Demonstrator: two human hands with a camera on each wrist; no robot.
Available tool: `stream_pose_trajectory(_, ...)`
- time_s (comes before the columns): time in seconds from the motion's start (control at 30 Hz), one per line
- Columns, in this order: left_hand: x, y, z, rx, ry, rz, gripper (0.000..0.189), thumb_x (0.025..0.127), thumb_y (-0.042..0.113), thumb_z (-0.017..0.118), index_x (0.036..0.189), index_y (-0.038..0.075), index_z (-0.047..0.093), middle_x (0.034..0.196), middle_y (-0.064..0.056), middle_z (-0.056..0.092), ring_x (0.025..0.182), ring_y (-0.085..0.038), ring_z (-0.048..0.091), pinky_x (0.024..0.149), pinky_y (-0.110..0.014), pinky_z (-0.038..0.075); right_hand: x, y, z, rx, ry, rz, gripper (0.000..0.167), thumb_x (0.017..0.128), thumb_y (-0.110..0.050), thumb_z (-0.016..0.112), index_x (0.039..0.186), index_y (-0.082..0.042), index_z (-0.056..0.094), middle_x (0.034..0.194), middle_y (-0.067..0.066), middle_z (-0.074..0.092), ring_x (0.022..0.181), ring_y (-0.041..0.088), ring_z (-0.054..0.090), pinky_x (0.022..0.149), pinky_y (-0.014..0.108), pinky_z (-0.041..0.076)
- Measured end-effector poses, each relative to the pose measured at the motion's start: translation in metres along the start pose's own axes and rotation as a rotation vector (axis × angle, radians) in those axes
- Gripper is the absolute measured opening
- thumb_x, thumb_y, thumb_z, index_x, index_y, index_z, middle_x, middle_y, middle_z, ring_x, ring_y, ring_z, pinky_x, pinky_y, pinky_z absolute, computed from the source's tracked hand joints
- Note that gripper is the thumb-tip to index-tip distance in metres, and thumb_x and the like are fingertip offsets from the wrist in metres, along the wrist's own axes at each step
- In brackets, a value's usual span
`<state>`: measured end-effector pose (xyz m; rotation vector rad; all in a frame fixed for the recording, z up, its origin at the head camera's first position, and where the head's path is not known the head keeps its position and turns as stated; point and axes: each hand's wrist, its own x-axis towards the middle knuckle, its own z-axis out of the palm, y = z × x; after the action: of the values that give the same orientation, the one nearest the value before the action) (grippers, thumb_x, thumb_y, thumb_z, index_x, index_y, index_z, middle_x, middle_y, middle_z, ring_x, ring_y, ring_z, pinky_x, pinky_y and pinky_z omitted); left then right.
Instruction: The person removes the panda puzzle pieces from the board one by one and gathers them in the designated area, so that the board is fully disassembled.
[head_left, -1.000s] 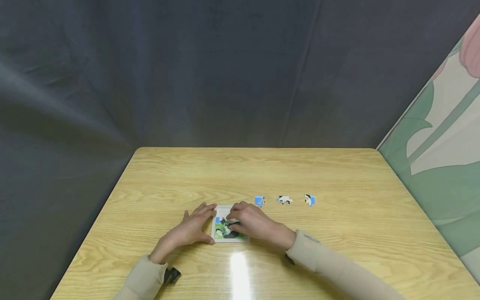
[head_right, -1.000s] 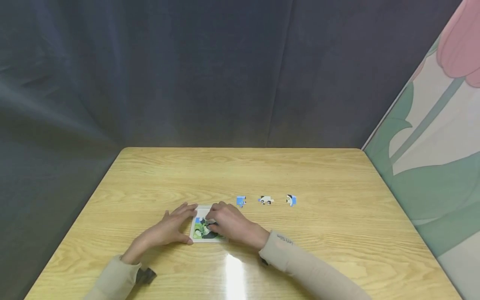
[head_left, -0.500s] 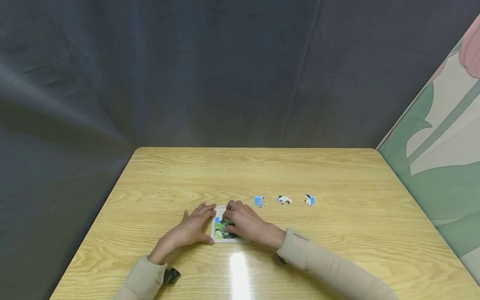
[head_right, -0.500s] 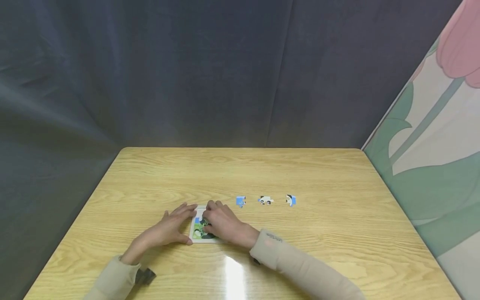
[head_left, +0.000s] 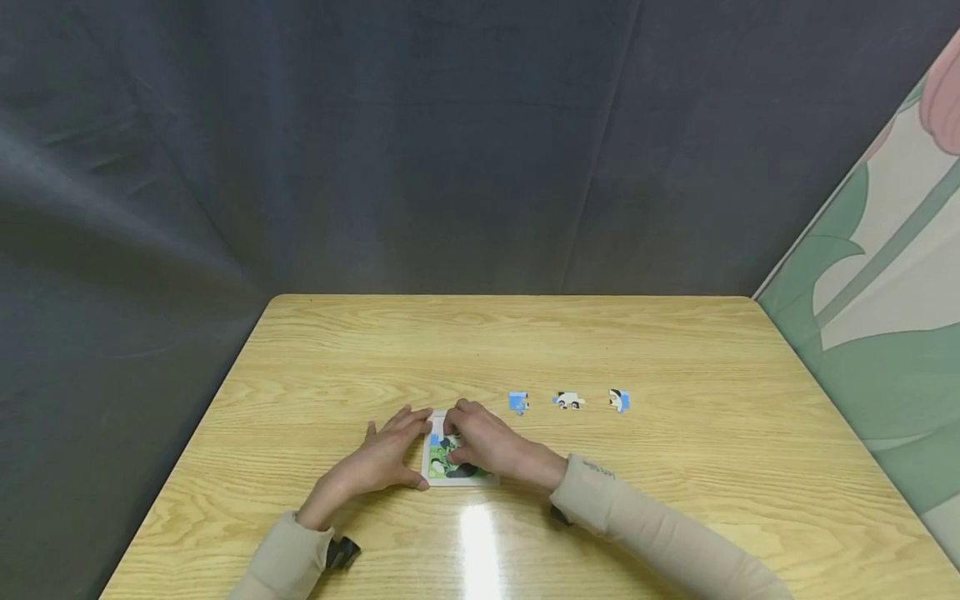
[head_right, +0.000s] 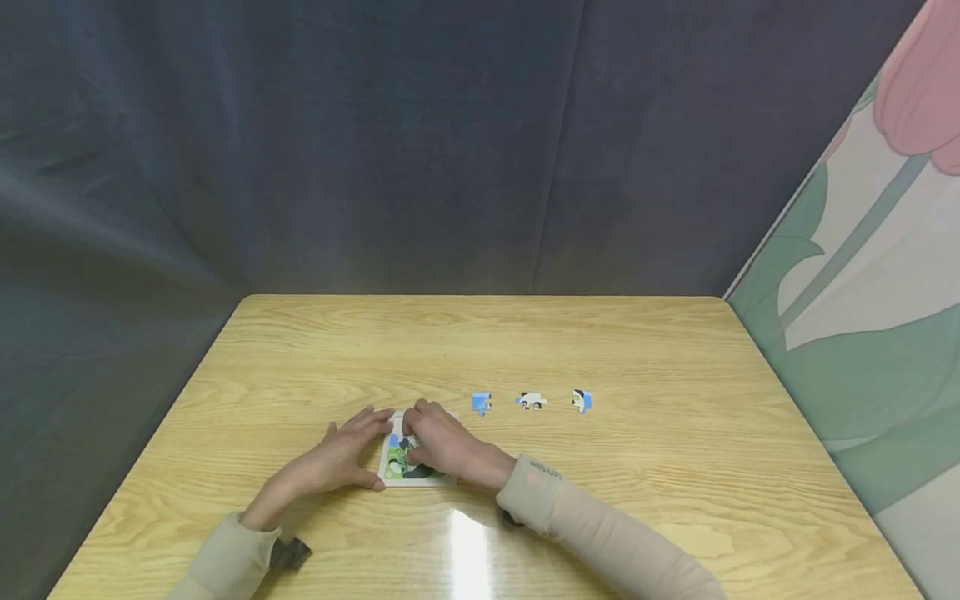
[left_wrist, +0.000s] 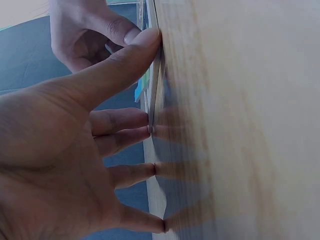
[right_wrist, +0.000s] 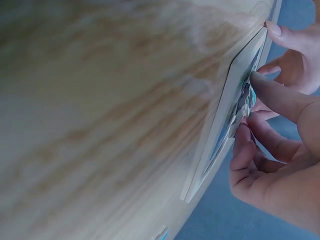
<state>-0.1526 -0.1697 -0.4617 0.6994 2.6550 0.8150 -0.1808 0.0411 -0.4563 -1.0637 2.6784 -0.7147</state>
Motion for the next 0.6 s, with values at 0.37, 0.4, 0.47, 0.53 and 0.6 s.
stream_pose_trajectory(0.37, 0.0005, -0.0005, 0.0002, 0.006, 0.001, 0.002, 0.075, 0.072, 0.026, 0.084, 0.134, 0.0, 0.05, 0.155, -0.012, 0.031, 0.143, -0.041, 0.015, 0.095, -0.082, 0.007, -0.0009, -0.0021, -0.0006, -0.007, 0.027, -0.047, 0.026, 0.079, -0.011, 0.079, 0.098, -0.005, 0.062, 0.089, -0.001, 0.056, 0.075, 0.007, 0.049, 0.064, 0.016, 0.046)
stream_pose_trajectory(0.4, 0.0007, -0.0004, 0.0003, 0.006, 0.002, 0.0, 0.075, 0.072, 0.026, 0.084, 0.134, 0.0, 0.05, 0.154, -0.012, 0.031, 0.143, -0.041, 0.015, 0.095, -0.082, 0.007, -0.0011, -0.0022, -0.0003, -0.005, 0.031, -0.053, 0.025, 0.079, -0.009, 0.079, 0.097, -0.005, 0.062, 0.088, 0.0, 0.056, 0.074, 0.007, 0.05, 0.063, 0.016, 0.046)
stream_pose_trajectory(0.47, 0.001, 0.0, 0.0001, 0.007, 0.003, -0.003, 0.075, 0.072, 0.026, 0.084, 0.134, 0.0, 0.05, 0.154, -0.012, 0.031, 0.144, -0.041, 0.016, 0.095, -0.082, 0.007, -0.0011, -0.0022, 0.0003, 0.0, 0.033, -0.062, 0.023, 0.079, -0.006, 0.078, 0.097, -0.005, 0.062, 0.086, 0.0, 0.057, 0.073, 0.006, 0.05, 0.061, 0.016, 0.046)
stream_pose_trajectory(0.53, 0.0011, 0.0, 0.0001, 0.006, 0.004, -0.003, 0.075, 0.072, 0.027, 0.084, 0.133, 0.0, 0.05, 0.154, -0.012, 0.031, 0.143, -0.041, 0.016, 0.096, -0.082, 0.007, -0.0009, -0.0022, 0.0008, 0.004, 0.035, -0.066, 0.022, 0.08, -0.002, 0.076, 0.096, -0.005, 0.062, 0.083, 0.0, 0.058, 0.07, 0.006, 0.05, 0.059, 0.016, 0.045)
stream_pose_trajectory(0.6, 0.0009, -0.0001, 0.0001, 0.006, 0.005, -0.002, 0.076, 0.072, 0.027, 0.084, 0.134, 0.0, 0.05, 0.154, -0.012, 0.031, 0.143, -0.041, 0.016, 0.095, -0.082, 0.007, -0.0006, -0.0023, 0.0012, 0.01, 0.035, -0.068, 0.021, 0.08, 0.0, 0.075, 0.095, -0.004, 0.062, 0.081, 0.0, 0.059, 0.068, 0.005, 0.05, 0.057, 0.016, 0.044)
